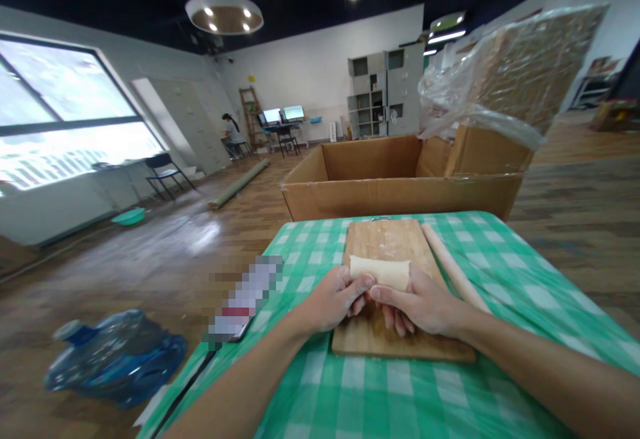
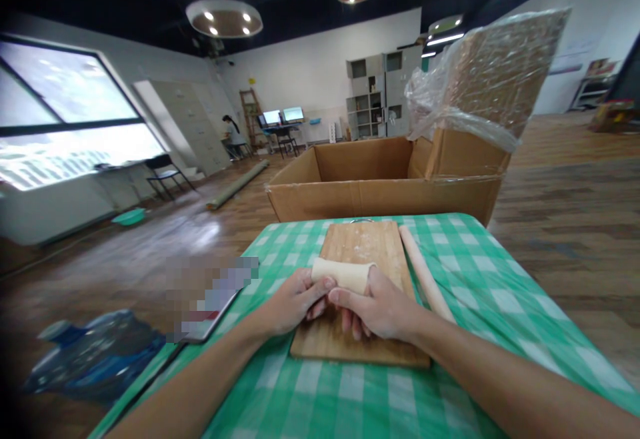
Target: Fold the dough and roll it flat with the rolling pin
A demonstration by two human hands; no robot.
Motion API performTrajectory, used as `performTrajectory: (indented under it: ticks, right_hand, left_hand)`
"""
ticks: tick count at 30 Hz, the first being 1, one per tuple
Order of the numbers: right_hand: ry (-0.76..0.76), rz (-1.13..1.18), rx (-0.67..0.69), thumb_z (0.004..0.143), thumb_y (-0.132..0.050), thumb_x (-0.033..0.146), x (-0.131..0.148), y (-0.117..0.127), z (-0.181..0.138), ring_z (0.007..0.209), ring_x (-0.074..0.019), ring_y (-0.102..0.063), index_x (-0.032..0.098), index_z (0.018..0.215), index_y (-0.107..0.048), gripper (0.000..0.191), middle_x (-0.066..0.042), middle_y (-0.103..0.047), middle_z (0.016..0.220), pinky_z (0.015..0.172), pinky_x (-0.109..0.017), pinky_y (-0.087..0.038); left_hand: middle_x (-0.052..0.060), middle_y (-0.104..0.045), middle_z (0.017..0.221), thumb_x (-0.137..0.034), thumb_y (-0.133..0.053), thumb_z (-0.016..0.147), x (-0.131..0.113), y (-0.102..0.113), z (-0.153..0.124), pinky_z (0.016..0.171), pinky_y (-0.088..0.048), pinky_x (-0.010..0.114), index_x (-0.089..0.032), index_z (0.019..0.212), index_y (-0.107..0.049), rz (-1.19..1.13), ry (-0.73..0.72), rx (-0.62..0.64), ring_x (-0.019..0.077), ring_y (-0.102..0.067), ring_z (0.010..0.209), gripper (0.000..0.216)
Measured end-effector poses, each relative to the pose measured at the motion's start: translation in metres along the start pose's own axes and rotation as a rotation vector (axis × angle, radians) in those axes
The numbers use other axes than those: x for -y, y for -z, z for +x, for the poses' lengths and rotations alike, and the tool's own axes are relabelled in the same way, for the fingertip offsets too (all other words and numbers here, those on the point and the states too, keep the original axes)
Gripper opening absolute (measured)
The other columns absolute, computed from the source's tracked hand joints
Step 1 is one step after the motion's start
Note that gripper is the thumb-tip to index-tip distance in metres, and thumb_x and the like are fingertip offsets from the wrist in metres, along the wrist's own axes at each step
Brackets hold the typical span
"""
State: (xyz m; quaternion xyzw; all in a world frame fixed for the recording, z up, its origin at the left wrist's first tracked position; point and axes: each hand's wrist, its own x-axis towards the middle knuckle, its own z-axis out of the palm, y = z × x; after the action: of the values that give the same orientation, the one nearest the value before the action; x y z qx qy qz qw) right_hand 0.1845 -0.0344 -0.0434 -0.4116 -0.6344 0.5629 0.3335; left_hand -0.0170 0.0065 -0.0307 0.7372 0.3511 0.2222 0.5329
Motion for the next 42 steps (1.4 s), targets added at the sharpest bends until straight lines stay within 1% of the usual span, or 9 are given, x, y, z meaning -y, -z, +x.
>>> performTrajectory:
  ticks: [5, 10, 16, 19, 24, 31, 35, 38, 42]
  right_hand:
    - [0.018, 0.102, 0.000, 0.094, -0.053, 0.066, 0.002, -0.002, 0.003, 0.036, -0.0096, -0.053, 0.015, 0.083, -0.066, 0.054, -0.001, -0.067, 0.056, 0.036, -0.020, -0.042]
    - [0.002, 0.142, -0.012, 0.094, -0.053, 0.066, 0.000, -0.003, 0.003, 0.035, -0.0114, -0.055, 0.016, 0.084, -0.060, 0.052, -0.001, -0.067, 0.054, 0.033, -0.020, -0.042]
    - [0.042, 0.224, 0.084, 0.093, -0.053, 0.069, 0.003, -0.001, 0.005, 0.042, -0.0120, -0.061, 0.013, 0.093, -0.065, 0.056, -0.003, -0.069, 0.064, 0.037, -0.020, -0.046]
    - [-0.011, 0.224, 0.073, 0.092, -0.049, 0.074, 0.002, -0.001, 0.006, 0.041, -0.0118, -0.060, 0.014, 0.087, -0.062, 0.061, -0.003, -0.069, 0.060, 0.037, -0.020, -0.044]
    - [-0.106, 0.174, -0.072, 0.091, -0.049, 0.075, -0.002, -0.002, 0.005, 0.031, -0.0109, -0.052, 0.019, 0.079, -0.054, 0.057, 0.001, -0.063, 0.048, 0.030, -0.018, -0.035]
    - [-0.073, 0.228, -0.107, 0.089, -0.043, 0.082, -0.001, -0.002, 0.006, 0.031, -0.0113, -0.051, 0.020, 0.070, -0.052, 0.066, -0.001, -0.061, 0.045, 0.030, -0.019, -0.037]
    - [-0.077, 0.179, -0.139, 0.090, -0.036, 0.085, -0.002, -0.002, 0.006, 0.028, -0.0105, -0.048, 0.020, 0.065, -0.052, 0.071, 0.000, -0.057, 0.041, 0.028, -0.018, -0.033]
    - [-0.080, 0.109, -0.178, 0.090, -0.034, 0.085, -0.004, -0.003, 0.004, 0.025, -0.0100, -0.045, 0.022, 0.059, -0.047, 0.072, 0.000, -0.054, 0.038, 0.025, -0.018, -0.029]
    - [-0.083, 0.110, -0.195, 0.090, -0.031, 0.086, -0.001, -0.004, 0.003, 0.024, -0.0099, -0.043, 0.023, 0.055, -0.042, 0.072, -0.001, -0.053, 0.036, 0.024, -0.018, -0.028]
  left_hand:
    - [-0.001, -0.051, 0.045, -0.078, -0.044, 0.090, 0.001, 0.006, 0.002, 0.041, -0.026, 0.022, -0.017, 0.065, -0.060, -0.098, 0.001, -0.038, 0.0092, -0.040, 0.039, 0.068]
    - [-0.003, -0.046, 0.040, -0.076, -0.048, 0.089, 0.004, 0.009, 0.003, 0.037, -0.023, 0.021, -0.014, 0.071, -0.065, -0.109, 0.030, -0.037, 0.0078, -0.036, 0.033, 0.067]
    - [0.004, -0.061, 0.052, -0.073, -0.050, 0.089, 0.003, 0.014, 0.002, 0.039, -0.031, 0.021, -0.013, 0.074, -0.067, -0.221, 0.057, -0.001, 0.0107, -0.049, 0.039, 0.064]
    - [0.003, -0.060, 0.050, -0.070, -0.051, 0.091, 0.001, 0.018, 0.001, 0.041, -0.032, 0.021, -0.015, 0.066, -0.061, -0.183, 0.047, -0.055, 0.0099, -0.049, 0.039, 0.061]
    - [-0.002, -0.047, 0.039, -0.072, -0.050, 0.091, 0.002, 0.020, 0.003, 0.040, -0.025, 0.021, -0.019, 0.054, -0.049, -0.069, 0.014, -0.168, 0.0078, -0.039, 0.035, 0.065]
    - [-0.003, -0.046, 0.039, -0.074, -0.048, 0.091, 0.003, 0.018, 0.006, 0.041, -0.023, 0.022, -0.020, 0.053, -0.044, -0.121, 0.005, -0.173, 0.0071, -0.037, 0.034, 0.066]
    - [-0.004, -0.038, 0.032, -0.073, -0.051, 0.090, 0.002, 0.016, 0.006, 0.039, -0.019, 0.023, -0.021, 0.043, -0.038, -0.069, 0.004, -0.269, 0.0066, -0.034, 0.030, 0.071]
    - [-0.003, -0.037, 0.032, -0.076, -0.050, 0.089, 0.003, 0.013, 0.006, 0.039, -0.022, 0.024, -0.022, 0.039, -0.038, -0.052, 0.016, -0.300, 0.0080, -0.038, 0.030, 0.074]
    - [0.000, -0.043, 0.033, -0.079, -0.038, 0.091, 0.002, 0.011, 0.005, 0.040, -0.028, 0.024, -0.022, 0.040, -0.041, 0.006, 0.046, -0.286, 0.0098, -0.042, 0.032, 0.077]
